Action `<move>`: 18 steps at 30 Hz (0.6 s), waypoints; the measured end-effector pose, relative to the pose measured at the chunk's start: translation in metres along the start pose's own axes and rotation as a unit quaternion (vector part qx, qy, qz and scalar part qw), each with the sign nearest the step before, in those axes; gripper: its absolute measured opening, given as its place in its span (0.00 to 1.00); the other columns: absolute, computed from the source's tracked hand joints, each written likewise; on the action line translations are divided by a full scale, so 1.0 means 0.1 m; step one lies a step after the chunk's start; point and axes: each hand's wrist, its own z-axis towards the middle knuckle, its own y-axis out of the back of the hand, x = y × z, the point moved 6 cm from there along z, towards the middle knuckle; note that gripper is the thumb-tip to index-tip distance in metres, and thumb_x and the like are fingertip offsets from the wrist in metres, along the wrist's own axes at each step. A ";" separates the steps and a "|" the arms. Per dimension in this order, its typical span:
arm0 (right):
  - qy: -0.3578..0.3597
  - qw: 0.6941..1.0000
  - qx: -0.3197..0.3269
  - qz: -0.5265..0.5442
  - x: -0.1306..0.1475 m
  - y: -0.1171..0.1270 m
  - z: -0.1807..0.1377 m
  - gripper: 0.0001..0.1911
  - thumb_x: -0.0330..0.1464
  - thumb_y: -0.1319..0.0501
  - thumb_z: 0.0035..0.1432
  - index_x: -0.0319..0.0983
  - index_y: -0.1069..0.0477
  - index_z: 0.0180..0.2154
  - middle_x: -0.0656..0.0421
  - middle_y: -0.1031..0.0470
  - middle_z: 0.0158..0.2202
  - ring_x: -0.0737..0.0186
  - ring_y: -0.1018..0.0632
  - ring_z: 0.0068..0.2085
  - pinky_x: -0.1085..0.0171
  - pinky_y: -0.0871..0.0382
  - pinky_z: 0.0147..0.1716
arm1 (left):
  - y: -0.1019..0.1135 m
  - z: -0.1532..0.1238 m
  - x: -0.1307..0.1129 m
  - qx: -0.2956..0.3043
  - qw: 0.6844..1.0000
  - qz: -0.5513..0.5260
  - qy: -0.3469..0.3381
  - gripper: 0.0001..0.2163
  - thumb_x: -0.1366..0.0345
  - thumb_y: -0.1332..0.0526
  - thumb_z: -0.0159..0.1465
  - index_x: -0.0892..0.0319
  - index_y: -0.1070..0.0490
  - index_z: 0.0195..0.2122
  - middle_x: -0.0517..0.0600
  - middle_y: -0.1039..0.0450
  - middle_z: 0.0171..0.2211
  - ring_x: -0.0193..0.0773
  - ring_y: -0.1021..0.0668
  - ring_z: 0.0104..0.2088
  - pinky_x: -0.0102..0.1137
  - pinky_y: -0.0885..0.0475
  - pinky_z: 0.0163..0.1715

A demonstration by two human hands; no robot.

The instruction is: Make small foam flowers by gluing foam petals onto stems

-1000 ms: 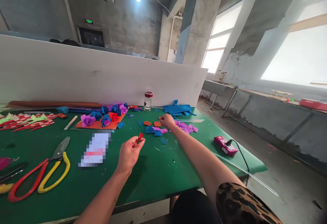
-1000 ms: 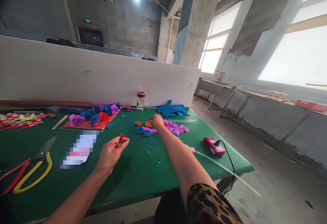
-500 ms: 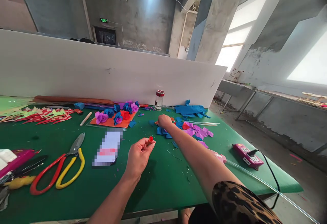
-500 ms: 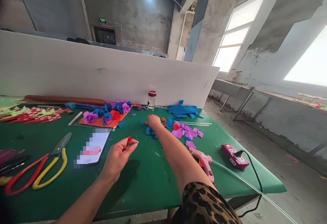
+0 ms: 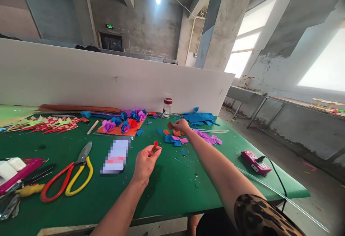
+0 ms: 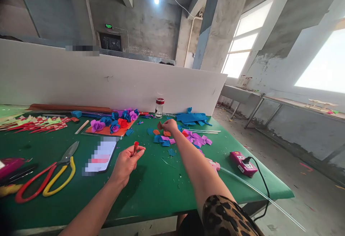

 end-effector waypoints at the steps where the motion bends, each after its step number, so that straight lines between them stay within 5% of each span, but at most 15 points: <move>1: 0.000 0.999 0.016 0.050 0.02 0.01 -0.06 0.08 0.33 0.34 0.50 0.35 0.26 0.23 0.55 0.23 0.24 0.63 0.22 0.28 0.66 0.28 0.31 | 0.01 0.02 0.02 -0.004 1.000 -0.007 0.006 0.12 0.56 0.33 0.49 0.59 0.25 0.29 0.37 0.51 0.14 0.26 0.49 0.15 0.26 0.55 0.16; 9: 0.021 0.923 0.142 0.357 0.14 -0.38 -1.07 0.19 0.45 0.30 0.42 0.36 0.28 0.27 0.59 0.27 0.24 0.69 0.26 0.25 0.63 0.27 0.34 | 0.07 0.04 -0.01 -0.007 0.992 -0.110 0.064 0.21 0.49 0.32 0.47 0.61 0.27 0.34 0.34 0.56 0.13 0.24 0.51 0.14 0.23 0.56 0.13; 14: 0.007 0.897 0.148 0.417 0.01 -0.59 -1.56 0.22 0.47 0.29 0.37 0.36 0.28 0.27 0.60 0.28 0.22 0.68 0.26 0.25 0.63 0.28 0.34 | 0.07 0.00 -0.01 -0.008 0.992 -0.109 0.068 0.18 0.54 0.29 0.43 0.61 0.30 0.27 0.34 0.54 0.12 0.23 0.51 0.13 0.23 0.57 0.13; 18: -0.014 0.909 0.108 0.403 -0.17 -0.53 -1.57 0.20 0.46 0.31 0.40 0.36 0.27 0.27 0.59 0.28 0.23 0.68 0.27 0.24 0.64 0.29 0.30 | 0.10 0.03 0.04 -0.007 0.994 -0.093 0.064 0.16 0.55 0.30 0.44 0.60 0.30 0.27 0.34 0.55 0.12 0.22 0.51 0.12 0.23 0.57 0.13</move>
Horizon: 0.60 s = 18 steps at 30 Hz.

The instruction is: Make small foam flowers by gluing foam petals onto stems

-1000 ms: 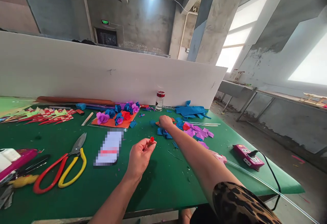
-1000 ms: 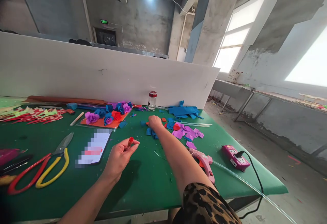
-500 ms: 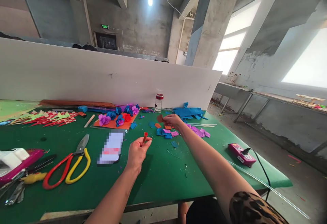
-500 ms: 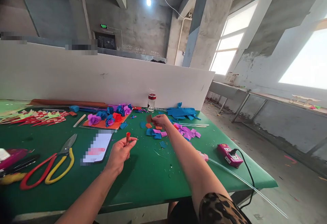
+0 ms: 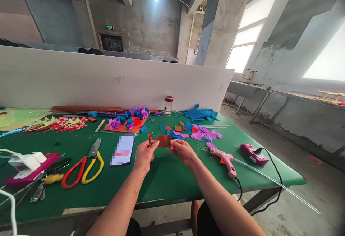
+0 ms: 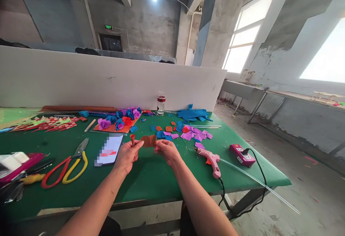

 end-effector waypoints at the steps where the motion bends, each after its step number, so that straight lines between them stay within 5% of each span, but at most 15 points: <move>1: -0.004 1.000 -0.012 -0.017 -0.01 0.06 0.03 0.18 0.44 0.31 0.40 0.36 0.27 0.26 0.59 0.28 0.22 0.69 0.28 0.23 0.65 0.30 0.28 | 0.01 0.01 0.01 -0.004 1.000 0.003 0.000 0.16 0.55 0.30 0.44 0.60 0.30 0.27 0.34 0.55 0.12 0.22 0.50 0.12 0.23 0.57 0.13; 5: -0.014 0.992 -0.067 -0.108 0.00 0.30 0.18 0.09 0.32 0.30 0.38 0.37 0.29 0.18 0.62 0.32 0.16 0.68 0.32 0.20 0.68 0.38 0.21 | 0.01 0.03 0.01 0.001 1.000 -0.001 0.003 0.16 0.56 0.30 0.44 0.61 0.31 0.26 0.34 0.54 0.11 0.22 0.50 0.12 0.23 0.55 0.12; 8: 0.010 0.985 -0.098 -0.140 0.10 0.35 0.20 0.06 0.32 0.32 0.43 0.38 0.27 0.21 0.62 0.29 0.19 0.68 0.30 0.23 0.69 0.40 0.23 | 0.00 0.04 0.02 0.011 1.000 -0.007 0.014 0.16 0.56 0.30 0.45 0.61 0.30 0.28 0.33 0.54 0.11 0.22 0.50 0.13 0.22 0.55 0.12; 12: 0.023 0.996 0.006 -0.086 0.20 0.08 0.07 0.16 0.44 0.37 0.52 0.39 0.23 0.33 0.60 0.25 0.29 0.70 0.31 0.24 0.69 0.41 0.24 | -0.03 0.02 0.05 0.027 0.999 -0.007 0.028 0.16 0.57 0.30 0.45 0.61 0.31 0.28 0.33 0.54 0.11 0.22 0.51 0.12 0.21 0.57 0.12; 14: 0.029 0.997 0.057 -0.038 0.23 -0.06 -0.01 0.18 0.46 0.33 0.48 0.37 0.24 0.33 0.62 0.27 0.26 0.72 0.33 0.23 0.69 0.42 0.24 | -0.05 0.01 0.06 0.035 0.999 -0.004 0.031 0.16 0.57 0.30 0.45 0.60 0.32 0.28 0.33 0.54 0.11 0.22 0.52 0.12 0.21 0.57 0.12; 18: 0.004 0.998 0.055 0.014 0.24 -0.10 -0.08 0.19 0.43 0.27 0.38 0.35 0.26 0.27 0.64 0.31 0.20 0.73 0.33 0.22 0.69 0.43 0.24 | -0.10 -0.04 0.06 0.039 0.999 0.006 0.037 0.15 0.57 0.31 0.44 0.60 0.32 0.27 0.33 0.55 0.11 0.22 0.51 0.12 0.21 0.57 0.12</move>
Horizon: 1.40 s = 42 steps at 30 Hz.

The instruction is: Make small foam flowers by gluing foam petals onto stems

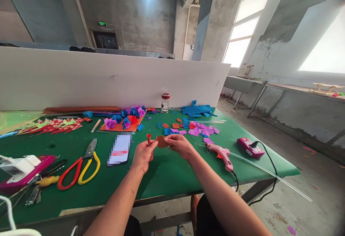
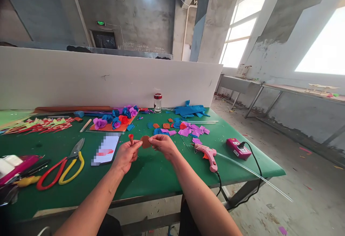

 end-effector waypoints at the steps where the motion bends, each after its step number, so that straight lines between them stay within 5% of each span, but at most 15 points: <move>1: -0.012 1.000 0.004 0.011 0.00 0.00 -0.01 0.19 0.43 0.27 0.38 0.35 0.26 0.26 0.64 0.31 0.19 0.73 0.33 0.22 0.69 0.43 0.24 | -0.01 -0.01 0.00 0.001 1.000 0.001 0.002 0.16 0.56 0.31 0.44 0.60 0.32 0.27 0.33 0.55 0.11 0.22 0.51 0.12 0.21 0.57 0.12; 9: -0.065 0.993 0.047 0.088 -0.05 -0.04 -0.03 0.18 0.40 0.25 0.38 0.34 0.24 0.27 0.64 0.29 0.19 0.75 0.30 0.21 0.72 0.37 0.23 | -0.04 -0.02 0.04 0.026 1.000 -0.007 0.012 0.17 0.54 0.32 0.45 0.62 0.30 0.29 0.33 0.55 0.12 0.22 0.51 0.13 0.22 0.58 0.13; 17: -0.073 0.994 0.022 0.080 -0.06 0.00 0.02 0.16 0.37 0.25 0.35 0.36 0.25 0.25 0.62 0.26 0.20 0.73 0.28 0.21 0.72 0.35 0.23 | -0.02 -0.01 0.02 0.022 1.000 -0.010 0.020 0.17 0.55 0.32 0.44 0.60 0.32 0.29 0.33 0.54 0.11 0.22 0.51 0.13 0.22 0.58 0.13; 30: -0.004 0.996 -0.053 -0.069 0.05 0.16 0.05 0.18 0.45 0.31 0.40 0.37 0.28 0.25 0.63 0.30 0.19 0.71 0.29 0.21 0.69 0.35 0.25 | 0.07 0.04 0.04 -0.012 1.000 0.011 0.006 0.15 0.57 0.34 0.45 0.60 0.32 0.29 0.33 0.54 0.10 0.22 0.51 0.12 0.22 0.58 0.13; 36: 0.017 0.979 -0.110 -0.170 0.02 0.31 0.34 0.10 0.36 0.33 0.45 0.38 0.29 0.21 0.63 0.31 0.16 0.68 0.30 0.20 0.69 0.36 0.23 | 0.10 0.05 0.10 -0.027 0.999 -0.042 0.019 0.15 0.59 0.32 0.43 0.59 0.33 0.28 0.32 0.54 0.10 0.22 0.51 0.11 0.22 0.59 0.12; 42: 0.032 0.980 -0.078 -0.179 -0.03 0.08 0.19 0.16 0.45 0.39 0.54 0.38 0.25 0.29 0.57 0.21 0.31 0.68 0.27 0.23 0.70 0.37 0.21 | 0.10 0.02 0.13 -0.040 0.997 -0.046 0.036 0.16 0.57 0.32 0.43 0.58 0.35 0.28 0.32 0.54 0.09 0.23 0.51 0.12 0.22 0.58 0.11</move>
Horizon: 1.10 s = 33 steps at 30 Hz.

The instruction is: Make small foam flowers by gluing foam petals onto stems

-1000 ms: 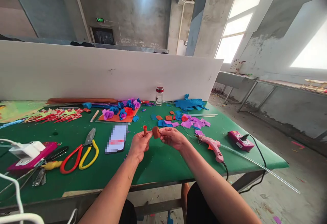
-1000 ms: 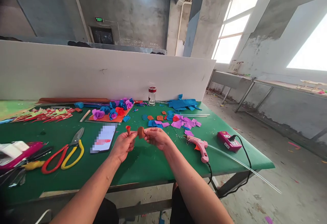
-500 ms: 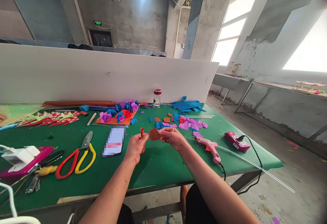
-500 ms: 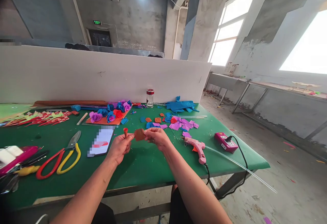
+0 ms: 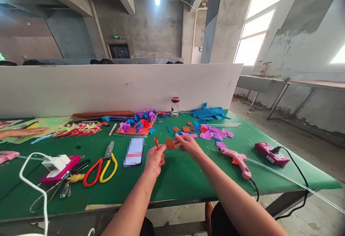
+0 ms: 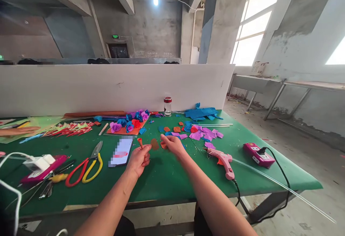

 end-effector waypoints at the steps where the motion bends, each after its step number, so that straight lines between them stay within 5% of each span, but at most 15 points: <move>1: -0.005 0.999 0.035 0.021 -0.01 -0.09 -0.07 0.17 0.46 0.39 0.54 0.38 0.25 0.31 0.56 0.21 0.33 0.68 0.26 0.24 0.70 0.36 0.21 | -0.01 -0.01 0.01 0.002 1.000 0.001 0.002 0.16 0.56 0.31 0.43 0.58 0.34 0.28 0.33 0.53 0.09 0.23 0.51 0.11 0.22 0.58 0.11; 4: 0.007 0.997 0.044 0.069 -0.03 -0.19 -0.24 0.18 0.45 0.35 0.48 0.38 0.29 0.32 0.57 0.21 0.31 0.69 0.27 0.22 0.70 0.36 0.20 | -0.08 -0.06 0.04 0.014 1.000 0.009 0.008 0.16 0.56 0.31 0.44 0.58 0.34 0.27 0.33 0.54 0.09 0.22 0.51 0.11 0.22 0.59 0.12; 9: -0.006 0.992 -0.004 0.127 -0.10 -0.04 -0.37 0.17 0.42 0.32 0.42 0.39 0.33 0.28 0.62 0.24 0.23 0.70 0.29 0.20 0.70 0.36 0.20 | -0.20 -0.15 0.07 0.073 0.996 0.044 0.022 0.17 0.54 0.30 0.45 0.59 0.33 0.28 0.33 0.54 0.11 0.22 0.52 0.12 0.23 0.60 0.12; 13: -0.045 0.985 0.057 0.154 -0.13 0.04 -0.55 0.17 0.42 0.30 0.41 0.37 0.32 0.26 0.61 0.24 0.23 0.70 0.28 0.20 0.70 0.34 0.21 | -0.28 -0.22 0.08 0.133 0.985 0.101 0.032 0.19 0.51 0.30 0.46 0.60 0.31 0.28 0.34 0.55 0.12 0.22 0.53 0.13 0.23 0.60 0.13; 16: -0.054 0.981 0.089 0.165 -0.16 0.05 -0.69 0.18 0.43 0.30 0.42 0.37 0.32 0.26 0.60 0.24 0.23 0.71 0.28 0.20 0.70 0.34 0.20 | -0.30 -0.24 0.08 0.127 0.979 0.161 0.006 0.18 0.51 0.30 0.45 0.61 0.32 0.24 0.35 0.53 0.13 0.22 0.52 0.14 0.25 0.59 0.14; 33: -0.050 0.992 0.007 0.119 -0.21 0.32 -1.01 0.16 0.43 0.33 0.46 0.38 0.32 0.27 0.60 0.25 0.21 0.68 0.29 0.19 0.68 0.35 0.19 | -0.34 -0.30 0.10 0.130 0.951 0.280 -0.017 0.16 0.54 0.31 0.45 0.62 0.28 0.25 0.39 0.43 0.16 0.23 0.49 0.15 0.25 0.57 0.15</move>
